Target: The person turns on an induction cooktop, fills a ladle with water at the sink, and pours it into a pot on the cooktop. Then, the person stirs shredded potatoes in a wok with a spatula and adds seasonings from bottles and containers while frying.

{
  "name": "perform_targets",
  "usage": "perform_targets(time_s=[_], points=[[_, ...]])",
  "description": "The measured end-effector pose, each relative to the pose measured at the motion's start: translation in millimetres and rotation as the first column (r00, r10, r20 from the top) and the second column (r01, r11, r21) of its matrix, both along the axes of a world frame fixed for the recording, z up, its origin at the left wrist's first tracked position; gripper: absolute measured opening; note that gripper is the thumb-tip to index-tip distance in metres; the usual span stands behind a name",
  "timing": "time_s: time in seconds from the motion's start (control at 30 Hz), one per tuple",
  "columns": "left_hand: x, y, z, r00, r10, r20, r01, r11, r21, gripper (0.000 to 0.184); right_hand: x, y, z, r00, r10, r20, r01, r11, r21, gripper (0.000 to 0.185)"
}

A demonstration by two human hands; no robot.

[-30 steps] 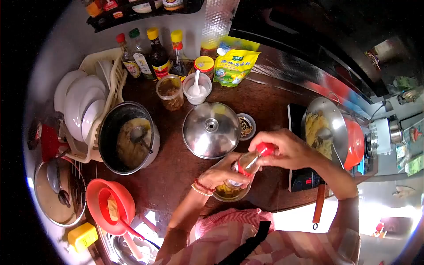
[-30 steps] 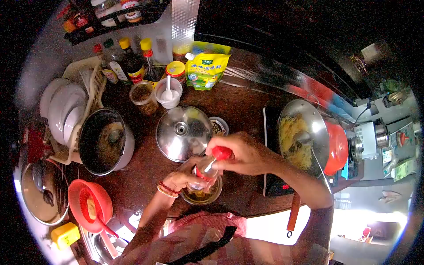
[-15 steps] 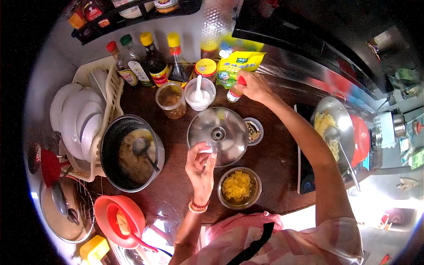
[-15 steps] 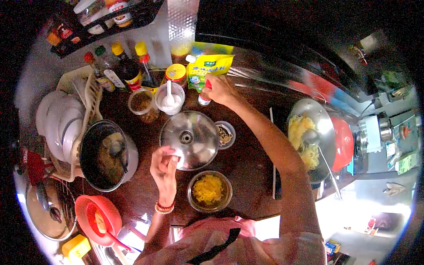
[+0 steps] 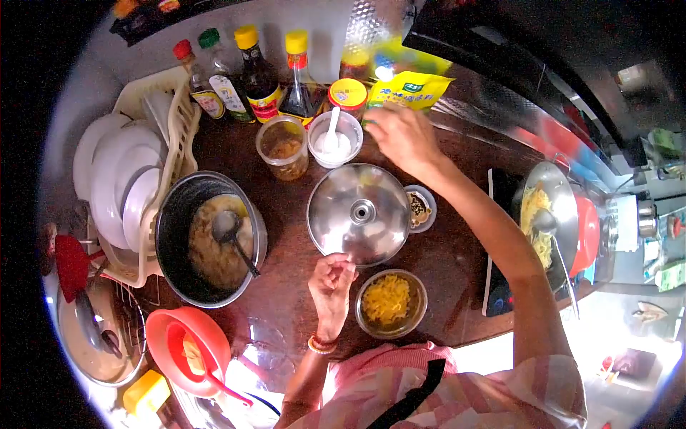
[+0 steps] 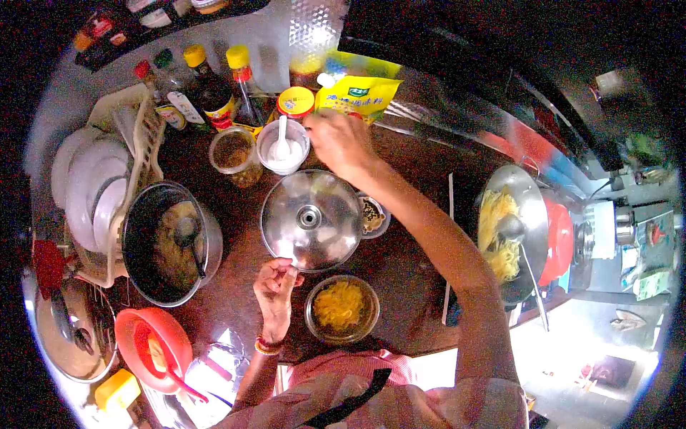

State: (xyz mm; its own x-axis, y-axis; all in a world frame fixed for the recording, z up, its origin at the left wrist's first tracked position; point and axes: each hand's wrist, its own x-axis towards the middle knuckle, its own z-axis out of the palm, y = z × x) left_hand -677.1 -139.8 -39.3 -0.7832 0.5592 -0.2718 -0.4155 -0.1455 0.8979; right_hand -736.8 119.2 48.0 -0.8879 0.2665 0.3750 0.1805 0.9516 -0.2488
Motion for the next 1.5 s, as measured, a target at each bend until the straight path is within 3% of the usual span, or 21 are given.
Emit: perform_targets(time_s=[0.03,0.1,0.2,0.4,0.53,0.63,0.7,0.73,0.83,0.93,1.03,1.07,1.17,1.33,1.43,1.5], points=[[1,0,0,1.0,-0.002,0.012,0.002,1.0,0.005,0.021,-13,-3,-8,0.999,0.023,-0.028,-0.022,0.998,0.053,0.016],[1,0,3,1.0,0.0,0.017,0.0,1.0,0.005,0.02,-35,-8,-12,0.994,-0.012,0.107,0.0,0.994,0.11,0.017],[0,-3,6,1.0,0.014,0.003,-0.014,1.0,-0.02,0.019,-59,-6,-34,0.994,0.011,0.105,-0.045,0.945,0.324,0.019],[0,-15,-3,0.992,0.055,0.113,-0.058,0.998,0.024,0.02,-60,1,-43,0.992,0.063,0.112,-0.104,0.908,0.405,0.018],[-1,-12,1,0.994,0.044,0.096,-0.042,0.999,-0.022,0.021,-54,-2,-36,0.988,0.122,0.097,-0.144,0.949,0.28,0.022],[-6,-4,15,0.996,0.049,-0.073,-0.05,0.999,-0.014,0.02,-47,-3,-39,0.966,0.245,0.082,-0.257,0.948,0.191,0.021],[-7,-4,15,0.998,0.053,0.032,-0.054,0.998,0.042,0.019,-46,-5,-41,0.943,0.293,0.157,-0.314,0.939,0.14,0.021],[-7,-5,14,0.995,0.054,0.084,-0.059,0.996,0.068,0.019,-46,-8,-39,0.932,0.239,0.271,-0.266,0.962,0.066,0.017],[-3,-13,0,0.998,0.028,0.064,-0.027,1.0,-0.013,0.018,-47,-4,-48,0.927,0.184,0.326,-0.172,0.983,-0.066,0.014],[-2,-15,-1,0.997,0.042,0.072,-0.041,0.999,-0.007,0.018,-45,4,-51,0.969,0.112,0.222,-0.059,0.971,-0.231,0.013],[-6,-11,11,0.996,-0.007,-0.094,0.003,0.999,-0.043,0.019,-49,14,-57,0.977,-0.048,0.205,0.127,0.912,-0.389,0.014],[-6,-10,14,0.991,-0.024,-0.131,0.016,0.998,-0.06,0.02,-45,16,-59,0.989,-0.095,0.116,0.133,0.918,-0.375,0.014],[-6,-11,15,0.989,-0.057,-0.135,0.043,0.993,-0.106,0.02,-37,18,-49,0.968,-0.22,0.121,0.25,0.782,-0.571,0.015],[0,-12,11,0.997,-0.04,-0.069,0.037,0.998,-0.056,0.019,-14,11,-34,0.945,-0.327,0.021,0.233,0.625,-0.745,0.017],[7,-17,3,0.999,-0.027,0.047,0.027,1.0,-0.005,0.017,6,7,-14,0.914,-0.4,0.066,0.192,0.284,-0.939,0.016],[10,-18,10,0.998,-0.049,0.04,0.05,0.999,-0.006,0.016,36,7,7,0.896,-0.444,0.026,0.093,0.131,-0.987,0.014]])
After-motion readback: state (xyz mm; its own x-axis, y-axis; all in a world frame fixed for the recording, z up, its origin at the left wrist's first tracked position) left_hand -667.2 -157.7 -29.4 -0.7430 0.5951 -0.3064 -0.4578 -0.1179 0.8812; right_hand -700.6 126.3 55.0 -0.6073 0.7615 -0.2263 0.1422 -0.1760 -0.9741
